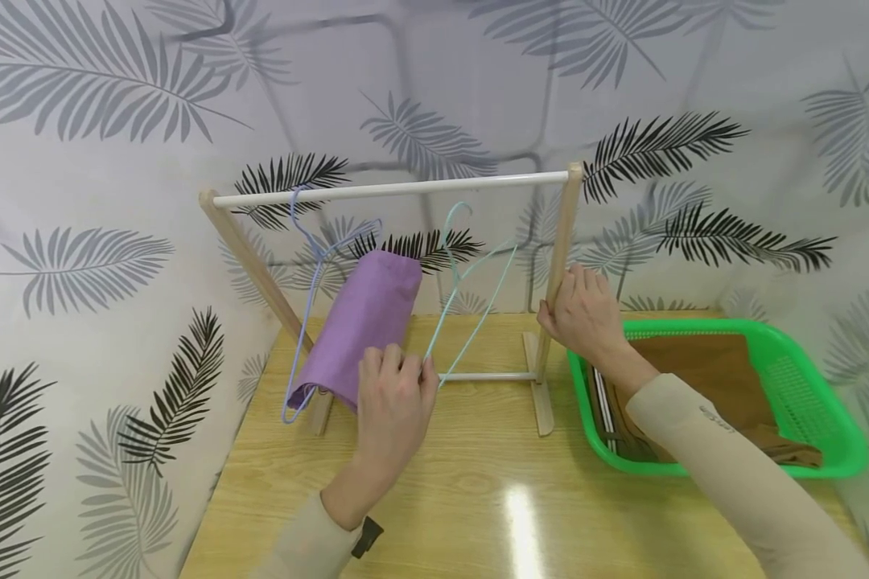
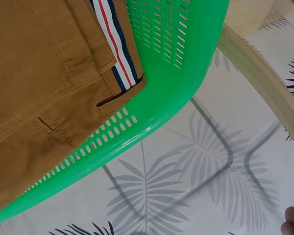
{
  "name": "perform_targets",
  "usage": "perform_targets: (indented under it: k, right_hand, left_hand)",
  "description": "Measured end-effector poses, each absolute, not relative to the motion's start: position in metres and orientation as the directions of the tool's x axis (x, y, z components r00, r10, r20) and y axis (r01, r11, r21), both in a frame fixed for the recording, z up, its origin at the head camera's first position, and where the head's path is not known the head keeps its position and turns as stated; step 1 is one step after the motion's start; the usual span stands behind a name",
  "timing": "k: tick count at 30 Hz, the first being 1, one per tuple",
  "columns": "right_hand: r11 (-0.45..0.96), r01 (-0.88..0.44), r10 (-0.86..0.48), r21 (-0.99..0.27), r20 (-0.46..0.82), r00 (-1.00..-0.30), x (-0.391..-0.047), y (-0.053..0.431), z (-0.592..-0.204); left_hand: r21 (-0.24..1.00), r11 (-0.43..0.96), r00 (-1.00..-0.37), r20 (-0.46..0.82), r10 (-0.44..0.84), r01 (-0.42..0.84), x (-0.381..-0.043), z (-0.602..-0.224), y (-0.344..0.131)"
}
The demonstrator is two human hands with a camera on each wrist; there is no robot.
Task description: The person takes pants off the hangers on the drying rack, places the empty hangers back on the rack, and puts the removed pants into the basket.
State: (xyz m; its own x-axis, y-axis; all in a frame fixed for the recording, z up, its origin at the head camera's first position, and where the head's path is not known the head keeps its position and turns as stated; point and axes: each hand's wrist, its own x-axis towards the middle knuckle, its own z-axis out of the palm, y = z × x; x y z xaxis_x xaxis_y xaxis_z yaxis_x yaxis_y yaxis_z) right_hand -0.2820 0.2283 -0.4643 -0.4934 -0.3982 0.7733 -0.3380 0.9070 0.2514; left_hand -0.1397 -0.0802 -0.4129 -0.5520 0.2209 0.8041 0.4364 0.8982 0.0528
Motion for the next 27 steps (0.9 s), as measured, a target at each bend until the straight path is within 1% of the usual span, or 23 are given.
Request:
perform_targets:
  k: [7, 15, 22, 27]
  right_hand:
    - [0.905, -0.337, -0.404, 0.261, 0.776, -0.485, -0.284, 0.227, -0.465]
    - [0.905, -0.331, -0.408, 0.269, 0.770, -0.490, -0.284, 0.226, -0.464]
    - [0.910, -0.321, -0.401, 0.263, 0.758, -0.515, -0.282, 0.227, -0.464]
    - [0.913, -0.315, -0.395, 0.258, 0.750, -0.531, -0.280, 0.228, -0.464]
  left_hand:
    - [0.021, 0.899, -0.543, 0.803, 0.245, 0.437, -0.146, -0.397, -0.083]
    - [-0.002, 0.890, -0.501, 0.826, 0.258, 0.455, -0.152, -0.381, -0.083]
    - [-0.023, 0.885, -0.487, 0.829, 0.276, 0.464, -0.160, -0.372, -0.081]
    - [-0.057, 0.898, -0.477, 0.831, 0.285, 0.436, -0.168, -0.368, -0.079]
